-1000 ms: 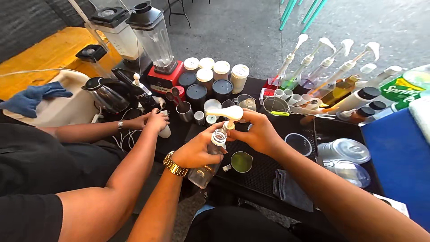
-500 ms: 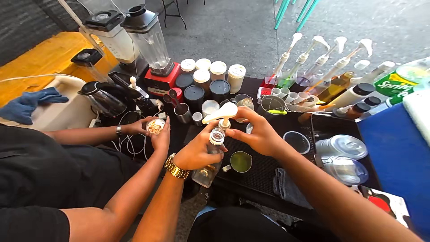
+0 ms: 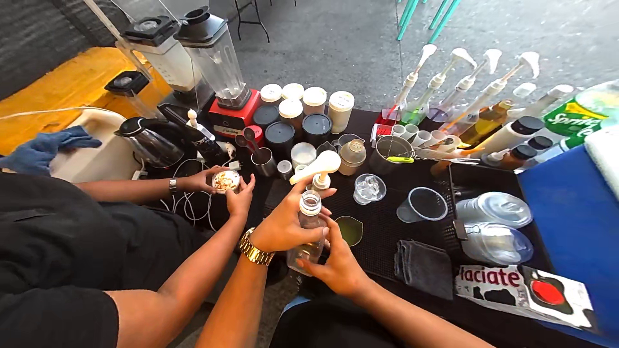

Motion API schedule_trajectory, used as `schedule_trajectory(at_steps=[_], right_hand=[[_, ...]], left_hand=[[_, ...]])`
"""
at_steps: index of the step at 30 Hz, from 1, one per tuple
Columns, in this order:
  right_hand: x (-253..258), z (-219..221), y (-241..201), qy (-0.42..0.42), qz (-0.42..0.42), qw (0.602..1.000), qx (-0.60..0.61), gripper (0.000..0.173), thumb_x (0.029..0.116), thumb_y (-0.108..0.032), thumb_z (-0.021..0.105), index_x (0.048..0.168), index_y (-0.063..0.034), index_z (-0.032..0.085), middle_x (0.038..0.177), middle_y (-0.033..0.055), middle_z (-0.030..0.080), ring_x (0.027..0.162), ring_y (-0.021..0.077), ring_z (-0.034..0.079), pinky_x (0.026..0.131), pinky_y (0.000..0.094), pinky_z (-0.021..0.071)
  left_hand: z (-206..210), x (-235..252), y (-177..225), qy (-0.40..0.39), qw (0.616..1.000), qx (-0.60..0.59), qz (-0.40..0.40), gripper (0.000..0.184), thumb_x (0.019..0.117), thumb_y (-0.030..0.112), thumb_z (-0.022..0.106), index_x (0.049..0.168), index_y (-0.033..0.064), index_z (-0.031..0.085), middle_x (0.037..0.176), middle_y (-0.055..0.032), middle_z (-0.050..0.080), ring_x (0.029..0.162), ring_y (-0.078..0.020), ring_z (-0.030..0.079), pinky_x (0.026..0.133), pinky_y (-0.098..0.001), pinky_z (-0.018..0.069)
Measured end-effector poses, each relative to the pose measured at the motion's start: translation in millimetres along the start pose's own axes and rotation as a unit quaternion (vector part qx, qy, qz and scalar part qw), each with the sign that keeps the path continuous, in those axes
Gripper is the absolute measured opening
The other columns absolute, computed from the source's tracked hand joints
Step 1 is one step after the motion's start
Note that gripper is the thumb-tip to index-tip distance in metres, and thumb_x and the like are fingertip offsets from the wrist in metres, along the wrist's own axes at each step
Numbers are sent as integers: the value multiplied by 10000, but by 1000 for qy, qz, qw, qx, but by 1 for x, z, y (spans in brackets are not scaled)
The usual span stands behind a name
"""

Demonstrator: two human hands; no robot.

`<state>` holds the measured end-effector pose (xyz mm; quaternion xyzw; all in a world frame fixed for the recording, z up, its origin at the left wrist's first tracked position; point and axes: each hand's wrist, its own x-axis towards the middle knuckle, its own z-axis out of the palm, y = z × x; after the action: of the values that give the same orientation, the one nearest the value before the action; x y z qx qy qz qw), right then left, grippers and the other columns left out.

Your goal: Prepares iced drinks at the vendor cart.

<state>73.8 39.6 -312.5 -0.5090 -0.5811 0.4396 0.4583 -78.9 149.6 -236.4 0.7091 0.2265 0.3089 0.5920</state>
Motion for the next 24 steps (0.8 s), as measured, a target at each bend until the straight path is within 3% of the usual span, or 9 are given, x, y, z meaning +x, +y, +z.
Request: schedule_trajectory(at_steps=[3,4,6,9,12,13,17,21,24], right_hand=[[-11,-32,-16,-31,12,999,-7,941,718,-254,923,1479,-20,424,1246,80,693,1109,131,699,954,344,621],[-15,-51,-24,-44,20,999,-22,923,707,-257,924,1472,-55,451,1230,61,698,1088,131,706,932,348,631],[-21,-100,-39,-63,43,994,-82,900,699,-312,920,1470,-150,485,1209,30,709,1048,138,722,883,358,649],[-12,-173,-53,-58,28,962,-264,886,697,-461,876,1477,-254,509,1205,4,707,989,144,722,812,405,643],[10,-209,-55,-71,-17,901,-428,906,672,-281,899,1481,-126,521,1223,190,667,1042,402,674,829,668,547],[17,-213,-51,-81,-26,878,-471,922,649,-218,925,1473,-104,529,1211,235,655,1049,469,653,823,716,520],[34,-206,-26,-118,-49,804,-580,942,602,-121,989,1437,-68,557,1209,265,654,1071,530,637,775,725,515],[43,-194,-10,-146,-22,765,-627,908,681,-184,962,1471,-84,526,1254,267,641,1114,520,628,757,708,518],[49,-179,-10,-161,-12,745,-647,855,715,-151,933,1466,-82,531,1249,277,639,1131,536,612,765,718,501]], left_hand=[[-4,-1,4,11,999,51,7,861,609,314,978,1371,124,628,1599,-61,361,1172,-152,626,865,-310,620],[-7,-2,6,11,998,66,6,899,576,393,985,1363,132,635,1614,-60,345,1210,-138,604,872,-307,612],[-9,-3,12,8,996,86,-7,1000,556,494,963,1421,143,606,1599,-77,329,1145,-95,610,820,-268,599],[-13,0,13,14,997,72,-6,957,632,507,922,1423,78,598,1536,-142,377,991,-107,650,734,-253,599],[-18,3,8,11,997,77,5,833,820,614,707,1408,36,595,1518,-213,389,879,-83,660,669,-222,573],[-19,4,6,12,997,79,14,815,874,638,629,1400,16,596,1500,-232,403,855,-73,656,664,-210,566],[-18,2,6,43,997,68,14,724,999,593,446,1381,-3,598,1454,-224,445,854,-95,653,662,-228,564],[-9,-5,4,84,996,18,-11,547,1041,435,451,1355,18,613,1474,-198,449,826,-113,654,630,-248,559],[-2,-7,4,107,994,-10,-28,452,1084,322,410,1357,22,608,1488,-200,438,826,-140,659,636,-273,562]])
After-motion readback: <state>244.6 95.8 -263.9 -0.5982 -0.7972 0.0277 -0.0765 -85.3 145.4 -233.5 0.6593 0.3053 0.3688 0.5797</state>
